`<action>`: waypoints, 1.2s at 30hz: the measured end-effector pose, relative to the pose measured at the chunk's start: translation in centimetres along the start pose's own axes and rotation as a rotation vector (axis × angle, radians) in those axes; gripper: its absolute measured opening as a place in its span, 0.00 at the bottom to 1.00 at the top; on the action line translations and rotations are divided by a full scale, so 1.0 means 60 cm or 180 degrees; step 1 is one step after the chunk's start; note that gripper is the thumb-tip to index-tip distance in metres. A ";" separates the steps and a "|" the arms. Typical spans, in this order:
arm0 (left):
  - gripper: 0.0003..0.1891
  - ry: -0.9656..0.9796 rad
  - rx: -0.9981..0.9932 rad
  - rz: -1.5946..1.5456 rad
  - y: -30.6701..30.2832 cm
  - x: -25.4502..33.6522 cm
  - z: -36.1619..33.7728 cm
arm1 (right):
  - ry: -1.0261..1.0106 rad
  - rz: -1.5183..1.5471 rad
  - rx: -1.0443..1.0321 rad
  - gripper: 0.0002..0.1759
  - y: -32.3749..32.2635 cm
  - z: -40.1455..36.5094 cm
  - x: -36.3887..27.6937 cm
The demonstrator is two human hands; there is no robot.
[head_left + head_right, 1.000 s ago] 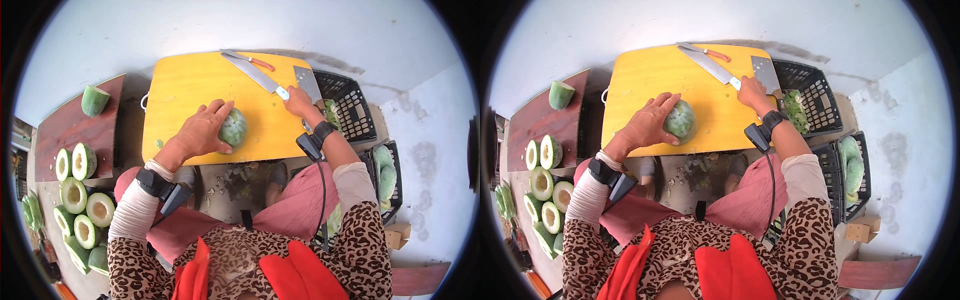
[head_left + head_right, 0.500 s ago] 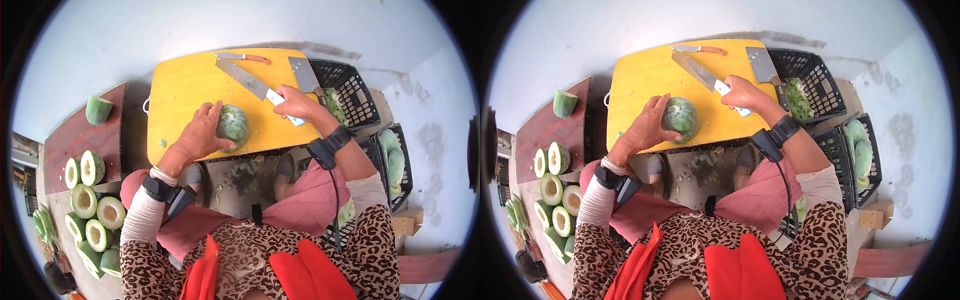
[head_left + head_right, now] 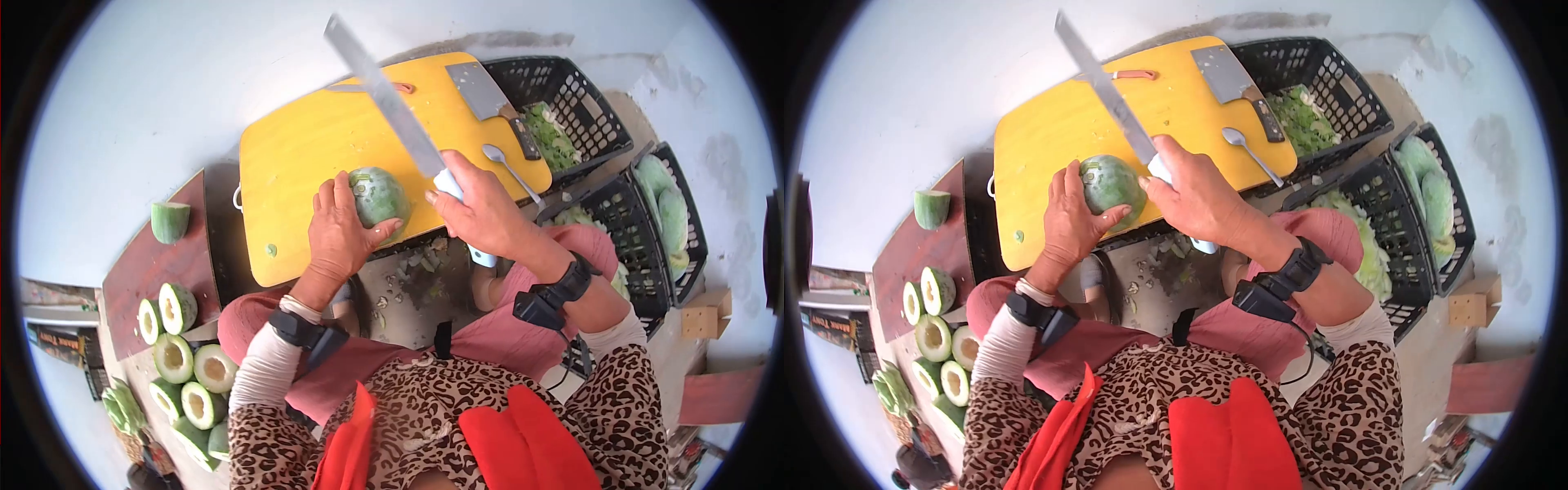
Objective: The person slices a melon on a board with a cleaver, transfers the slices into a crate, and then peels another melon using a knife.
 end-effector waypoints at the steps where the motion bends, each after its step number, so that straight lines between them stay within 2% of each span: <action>1: 0.54 -0.0048 0.0010 -0.0025 0.003 0.005 0.001 | 0.0062 -0.0051 -0.0095 0.21 0.002 -0.005 0.014; 2: 0.54 -0.0100 0.0028 -0.0053 0.005 0.009 0.002 | 0.0118 -0.0107 -0.0195 0.21 0.003 -0.009 0.023; 3: 0.52 0.0106 0.0254 0.0009 0.010 0.006 0.002 | 0.0168 -0.0321 -0.0312 0.18 0.004 -0.021 0.019; 6: 0.44 0.0639 0.0774 0.0037 0.015 -0.006 0.004 | -0.0472 -0.0736 -0.0288 0.17 0.018 -0.053 0.033; 7: 0.39 0.0759 0.0846 -0.0066 0.008 -0.002 0.008 | -0.0308 -0.0752 -0.0413 0.22 0.022 -0.061 0.033; 10: 0.28 0.1148 0.0950 -0.0276 0.004 0.002 0.014 | -0.0116 -0.0924 -0.0610 0.28 0.022 -0.080 0.014; 11: 0.25 0.1277 0.0965 -0.0335 0.006 0.004 0.014 | -0.0323 -0.0979 -0.0557 0.31 0.024 -0.085 0.014; 14: 0.21 0.1443 0.0926 -0.0279 0.025 0.005 0.016 | -0.0426 -0.1230 -0.0587 0.32 0.028 -0.096 0.016; 21: 0.19 0.1467 0.1560 -0.0026 0.056 0.011 0.021 | -0.0302 -0.1314 -0.0823 0.23 0.010 -0.102 -0.017; 32: 0.19 0.1497 0.1580 0.0053 0.059 0.009 0.023 | -0.0078 -0.1313 -0.1206 0.17 0.002 -0.109 -0.033; 36: 0.19 0.1547 0.1606 0.0048 0.058 0.008 0.024 | 0.0001 -0.1343 -0.0932 0.17 0.032 -0.081 -0.024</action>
Point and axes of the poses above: each hand's wrist, its own z-axis towards the middle knuckle, its own y-axis out of the palm, x = y × z, the point moved 1 cm from there along z, towards the middle knuckle, and after that the axes turned 6 degrees about z, right-handed, at the moved point
